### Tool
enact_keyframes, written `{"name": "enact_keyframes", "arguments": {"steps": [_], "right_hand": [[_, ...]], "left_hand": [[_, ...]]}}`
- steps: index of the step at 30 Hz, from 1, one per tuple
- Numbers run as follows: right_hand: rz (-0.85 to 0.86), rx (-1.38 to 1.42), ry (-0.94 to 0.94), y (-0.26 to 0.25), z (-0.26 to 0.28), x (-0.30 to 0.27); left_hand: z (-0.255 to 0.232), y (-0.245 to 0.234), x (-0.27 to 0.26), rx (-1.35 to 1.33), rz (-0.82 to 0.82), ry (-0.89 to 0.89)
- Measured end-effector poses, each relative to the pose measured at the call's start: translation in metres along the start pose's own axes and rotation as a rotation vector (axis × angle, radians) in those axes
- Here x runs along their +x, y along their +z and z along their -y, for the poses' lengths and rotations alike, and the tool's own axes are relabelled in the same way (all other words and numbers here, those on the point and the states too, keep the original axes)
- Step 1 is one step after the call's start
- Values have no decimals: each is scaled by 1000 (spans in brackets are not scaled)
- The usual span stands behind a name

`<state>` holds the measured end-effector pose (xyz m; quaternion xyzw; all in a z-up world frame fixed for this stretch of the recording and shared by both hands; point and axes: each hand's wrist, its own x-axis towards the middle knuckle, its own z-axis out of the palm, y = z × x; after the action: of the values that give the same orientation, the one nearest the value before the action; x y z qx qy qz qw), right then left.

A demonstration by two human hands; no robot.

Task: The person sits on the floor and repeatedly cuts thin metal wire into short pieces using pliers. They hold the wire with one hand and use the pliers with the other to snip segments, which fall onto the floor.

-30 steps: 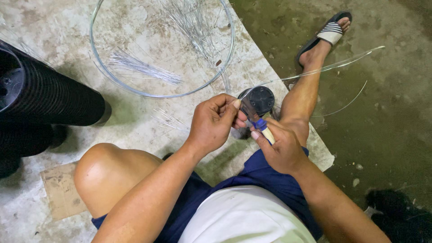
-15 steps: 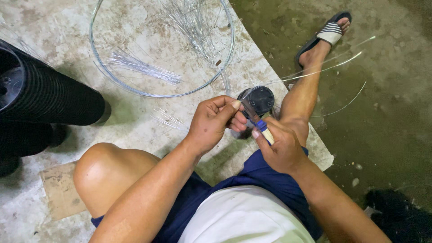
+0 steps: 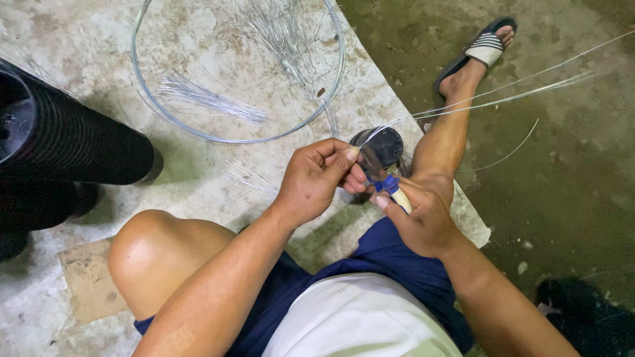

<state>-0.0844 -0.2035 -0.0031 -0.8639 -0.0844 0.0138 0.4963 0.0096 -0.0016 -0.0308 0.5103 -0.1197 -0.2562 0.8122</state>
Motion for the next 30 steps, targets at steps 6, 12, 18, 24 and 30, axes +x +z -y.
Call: {"name": "enact_keyframes", "arguments": {"steps": [6,12,18,24,30], "right_hand": [[-31,-118,-89,-2,13,4],[-33,-196,-151,-3,16,5],[-27,-199,-178,-4,15,6],[-35,-259,-222,-8,16,7],[-38,-395,-223,-12,23,10]], "left_hand": [[1,-2,0,-5,6,-10],[2,-6,0,-64,37,-59],[3,-5,0,-114,28,-118],[4,-4,0,-152,28,-138],[9,-7,1,-285,56,-172]]}}
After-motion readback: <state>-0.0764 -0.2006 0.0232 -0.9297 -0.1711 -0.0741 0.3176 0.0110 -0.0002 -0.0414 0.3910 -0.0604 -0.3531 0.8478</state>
